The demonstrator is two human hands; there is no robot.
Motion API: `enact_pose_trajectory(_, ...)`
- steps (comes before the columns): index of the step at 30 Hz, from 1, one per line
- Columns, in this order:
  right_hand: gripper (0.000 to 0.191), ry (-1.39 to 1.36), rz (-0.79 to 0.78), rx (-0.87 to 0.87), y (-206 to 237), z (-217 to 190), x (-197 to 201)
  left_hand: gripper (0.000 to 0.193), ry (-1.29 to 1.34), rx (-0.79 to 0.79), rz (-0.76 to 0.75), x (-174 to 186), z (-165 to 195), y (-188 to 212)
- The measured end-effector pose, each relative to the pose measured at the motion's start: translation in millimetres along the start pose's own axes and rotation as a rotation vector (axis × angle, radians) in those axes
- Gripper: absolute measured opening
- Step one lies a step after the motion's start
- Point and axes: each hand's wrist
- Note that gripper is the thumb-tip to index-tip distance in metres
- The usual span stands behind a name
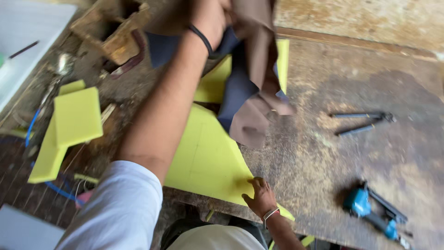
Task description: The person cuts yellow foam sheets into curved shapes on a workbench, using a hand saw to slice strips off the foam edges and trim pieces to size. They reposition the foam pieces between cuts, then pick up a piece of fabric and walk across the workshop.
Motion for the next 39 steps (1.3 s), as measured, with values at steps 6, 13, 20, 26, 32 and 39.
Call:
enact_pose_trajectory(6, 0.052, -0.045, 0.028, 0.068, -77.4, 20.3, 20.1, 0.059, -0.833, 0.287, -0.258, 73.7, -223.0, 136.2)
enact_pose_trajectory(13, 0.051, 0.084, -0.006, 0.243, -169.1, 11.1, 37.8, 0.054, -0.531, 0.835, -0.041, 227.7, -244.3, 379.2)
enact_pose_trajectory(20, 0.051, 0.116, -0.176, 0.559, -240.9, -161.5, -39.6, 0.042, 0.091, 0.768, 0.841, 357.2, -234.0, 574.5)
enact_pose_trajectory(26, 0.05, -0.015, -0.263, 0.92, -184.8, -371.4, -183.4, 0.031, 0.217, 0.4, 1.062, 454.0, -250.4, 737.3)
enact_pose_trajectory(32, 0.05, -0.024, -0.592, 0.805, -117.7, -516.9, -299.2, 0.029, 0.459, 0.564, 1.203, 538.0, -235.4, 868.9)
enact_pose_trajectory(39, 0.044, -0.112, -0.516, 0.729, -160.0, -622.3, -417.2, 0.03, 0.531, 0.522, 1.246, 688.4, -246.8, 913.9)
Point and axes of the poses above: each hand's wrist, its own y-axis away from the middle knuckle, its own x-axis out of the back of the hand, z = x × y, and after that the axes turned 15 degrees about x, right-handed
